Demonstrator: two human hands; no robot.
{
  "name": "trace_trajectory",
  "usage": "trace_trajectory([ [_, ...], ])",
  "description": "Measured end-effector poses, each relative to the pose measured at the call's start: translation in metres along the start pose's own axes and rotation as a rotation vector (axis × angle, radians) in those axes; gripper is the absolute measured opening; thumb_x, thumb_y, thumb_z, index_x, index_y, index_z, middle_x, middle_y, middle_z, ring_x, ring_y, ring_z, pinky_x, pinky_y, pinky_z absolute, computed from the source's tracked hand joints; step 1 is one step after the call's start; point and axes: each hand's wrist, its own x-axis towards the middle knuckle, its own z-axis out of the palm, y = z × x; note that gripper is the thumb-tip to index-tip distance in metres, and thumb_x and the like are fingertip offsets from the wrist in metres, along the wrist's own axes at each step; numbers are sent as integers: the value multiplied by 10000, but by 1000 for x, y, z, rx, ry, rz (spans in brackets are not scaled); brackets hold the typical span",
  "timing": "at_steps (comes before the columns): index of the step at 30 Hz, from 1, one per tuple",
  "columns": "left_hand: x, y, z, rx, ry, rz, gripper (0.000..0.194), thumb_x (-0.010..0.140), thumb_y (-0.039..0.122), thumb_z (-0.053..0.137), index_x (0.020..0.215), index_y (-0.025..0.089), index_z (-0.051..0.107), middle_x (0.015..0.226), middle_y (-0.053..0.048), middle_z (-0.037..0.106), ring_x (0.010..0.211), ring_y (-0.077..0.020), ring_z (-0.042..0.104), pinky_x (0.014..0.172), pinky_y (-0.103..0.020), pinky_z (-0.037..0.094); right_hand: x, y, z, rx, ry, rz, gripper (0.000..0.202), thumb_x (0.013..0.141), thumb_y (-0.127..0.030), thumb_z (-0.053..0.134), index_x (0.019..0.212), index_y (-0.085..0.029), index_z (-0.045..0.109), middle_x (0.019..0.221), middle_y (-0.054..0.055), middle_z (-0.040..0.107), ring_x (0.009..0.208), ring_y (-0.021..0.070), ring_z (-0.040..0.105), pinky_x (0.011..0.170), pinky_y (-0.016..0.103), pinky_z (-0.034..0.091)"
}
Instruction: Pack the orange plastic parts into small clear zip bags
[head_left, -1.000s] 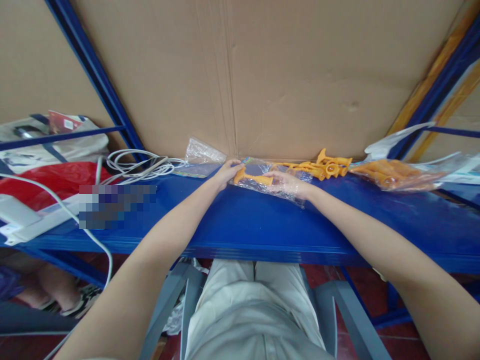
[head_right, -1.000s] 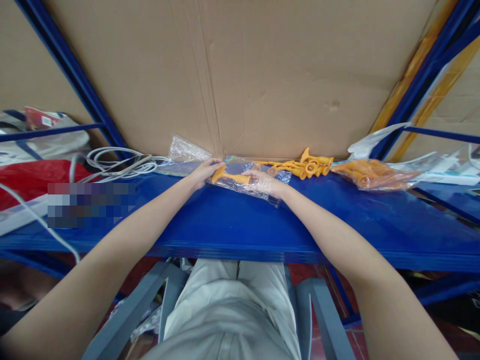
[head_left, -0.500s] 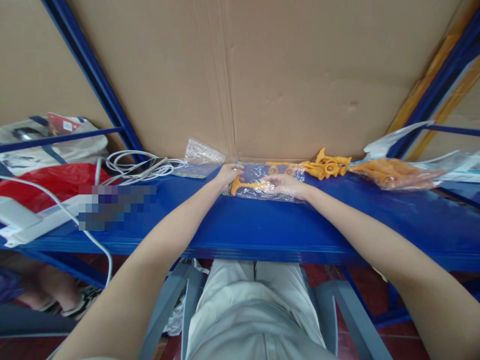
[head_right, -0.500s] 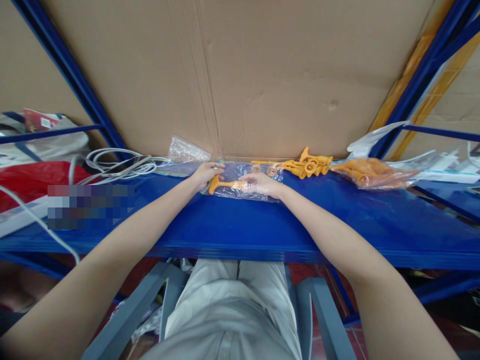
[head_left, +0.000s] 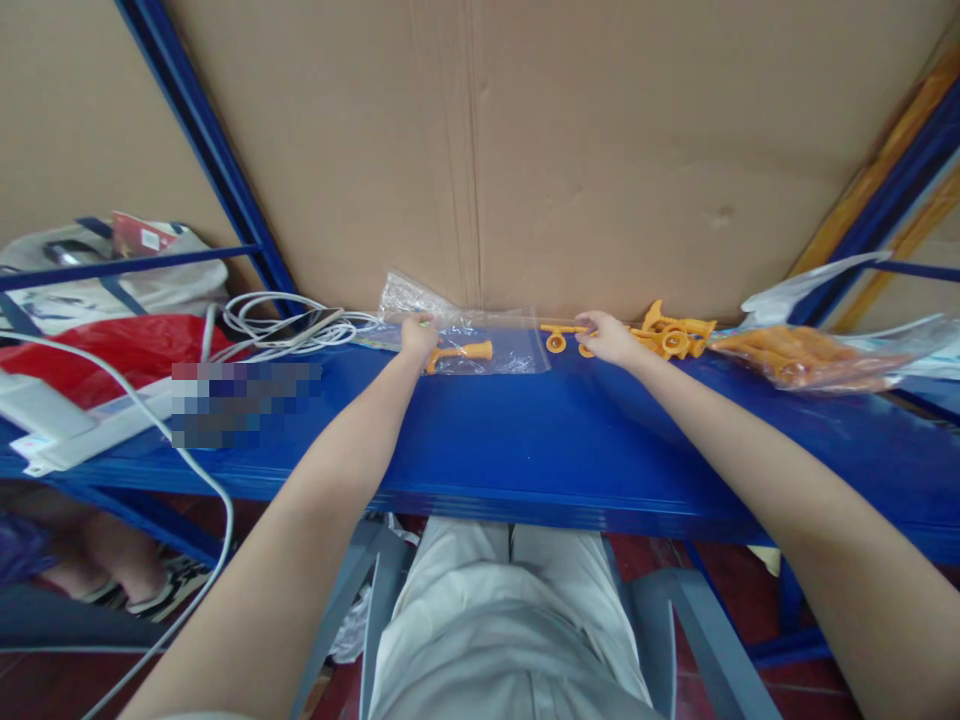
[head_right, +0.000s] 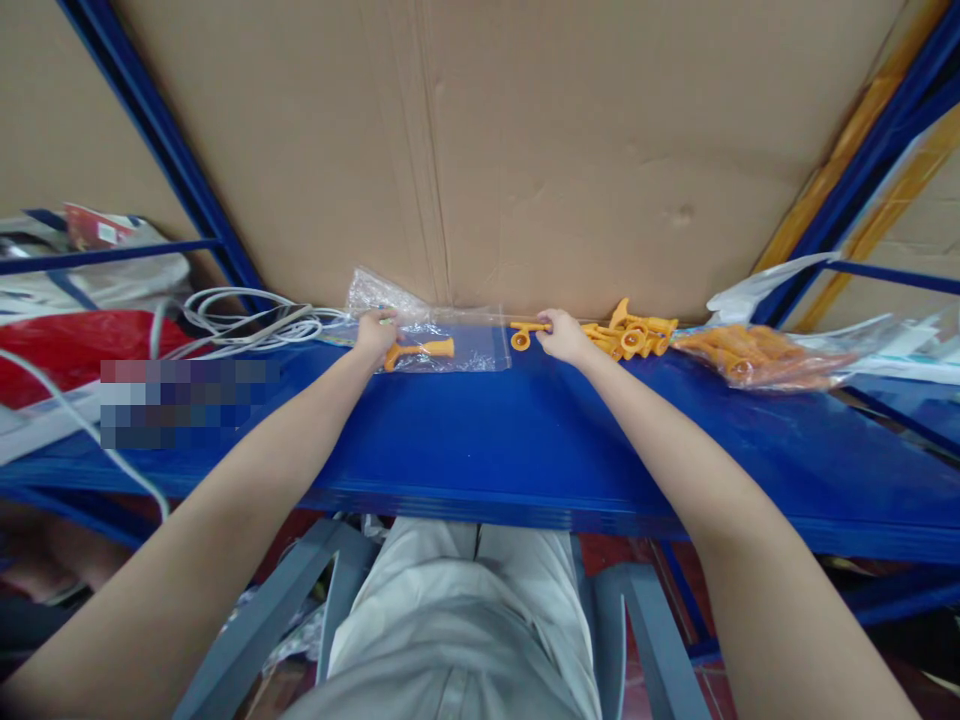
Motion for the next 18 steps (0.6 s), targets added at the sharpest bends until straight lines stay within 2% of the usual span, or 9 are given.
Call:
trace_trajectory([
  [4,9,-7,-7,154,7,77,415,856,32,507,1243,109,637,1020,-115,733,955,-237,715,850,-296,539,17,3,7,-282,-164,-48,602,871,-317,618,1449,-170,535,1517,156,488,1418,335,432,1164,520,355],
  [6,10,-9,-9,230,21,137,421,835,28,523,1223,121,655,1114,-115,727,1084,-253,681,963,-315,498,22,-5,15,-348,-231,-33,646,913,-380,564,1521,-196,446,1594,144,381,1466,352,352,1177,554,313],
  [9,8,-10,-11,342,36,188,446,805,0,539,1217,119,661,1198,-130,709,1178,-262,643,1015,-317,468,27,-22,29,-398,-317,-2,642,964,-407,484,1564,-206,374,1644,127,278,1498,342,287,1200,542,263],
  [11,6,-11,-12,392,35,204,456,805,-12,538,1225,119,658,1214,-138,704,1194,-265,637,1011,-317,471,29,-32,38,-419,-368,16,611,979,-387,466,1555,-198,392,1634,125,304,1496,319,301,1203,506,270],
  [15,4,-13,-14,491,34,261,479,814,-16,525,1255,132,639,1250,-138,689,1220,-268,624,1020,-327,467,25,-44,46,-475,-419,0,463,988,-276,424,1408,-160,580,1475,141,544,1381,267,489,1133,389,384],
  [18,3,-14,-15,556,36,279,484,801,-20,528,1246,134,641,1254,-142,685,1212,-273,629,1014,-327,470,15,-46,42,-550,-382,-5,432,982,-255,393,1331,-160,630,1430,154,577,1311,284,552,1071,408,436],
])
